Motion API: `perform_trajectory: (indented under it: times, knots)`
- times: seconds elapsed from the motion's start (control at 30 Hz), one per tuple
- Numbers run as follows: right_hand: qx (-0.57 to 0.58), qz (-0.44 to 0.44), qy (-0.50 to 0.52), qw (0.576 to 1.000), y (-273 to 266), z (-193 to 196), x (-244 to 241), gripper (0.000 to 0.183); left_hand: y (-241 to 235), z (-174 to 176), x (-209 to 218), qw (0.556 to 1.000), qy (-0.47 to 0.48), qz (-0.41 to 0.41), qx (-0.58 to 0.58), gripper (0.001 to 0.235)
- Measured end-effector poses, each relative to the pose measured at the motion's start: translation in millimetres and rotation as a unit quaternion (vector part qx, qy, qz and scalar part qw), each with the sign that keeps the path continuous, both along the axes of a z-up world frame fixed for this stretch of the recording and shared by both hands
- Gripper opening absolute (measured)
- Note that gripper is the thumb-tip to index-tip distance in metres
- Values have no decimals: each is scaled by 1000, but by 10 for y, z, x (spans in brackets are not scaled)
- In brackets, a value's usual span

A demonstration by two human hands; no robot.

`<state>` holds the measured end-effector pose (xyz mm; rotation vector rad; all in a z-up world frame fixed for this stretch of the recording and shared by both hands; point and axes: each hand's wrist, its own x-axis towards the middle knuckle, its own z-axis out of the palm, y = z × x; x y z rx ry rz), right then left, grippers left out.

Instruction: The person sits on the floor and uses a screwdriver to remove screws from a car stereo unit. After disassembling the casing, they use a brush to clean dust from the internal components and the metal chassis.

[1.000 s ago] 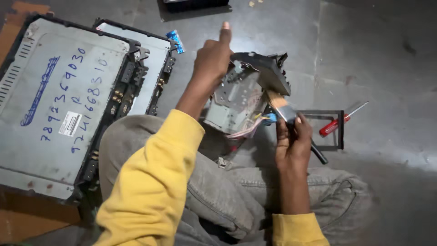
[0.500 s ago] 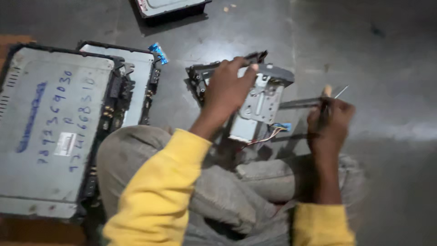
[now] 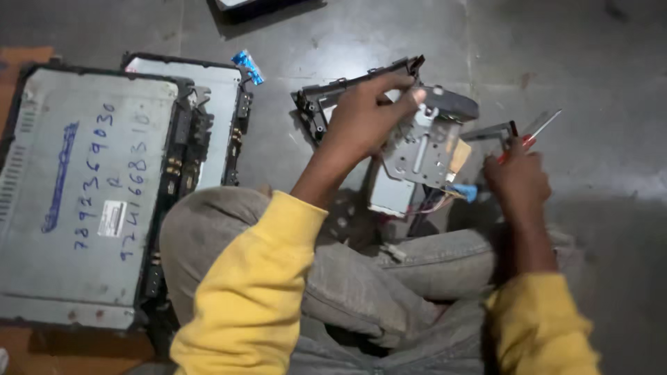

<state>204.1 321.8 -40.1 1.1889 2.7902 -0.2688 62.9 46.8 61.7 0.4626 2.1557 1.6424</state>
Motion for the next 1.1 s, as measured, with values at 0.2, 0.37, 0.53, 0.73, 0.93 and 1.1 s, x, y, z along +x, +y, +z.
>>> perform_trajectory:
  times: [0.2,0.37,0.53,0.73,0.93,1.1]
  knots:
    - [-58,-101,-15,993,489,-721,-192,62,56,-155,38,997,-14,-72,21,62]
    - [5,-58,69,996,820,-1163,-155,58,126,-318,13,975,216,-48,21,50]
    - [-115,-107,228,961,735,-824,-149,25,-26,-202,109,989,127,-73,8,38]
    - [7,50,435,899,390,392,535,18,-91,-109,250,977,210,-36,16,24]
    - [-446,36,659,605,96,1364,1013,26,-51,-62,253,956,271,-54,97,25]
    - [-549,152,655,497,-471,1600,669,44,-23,-161,309,955,163,-130,213,35]
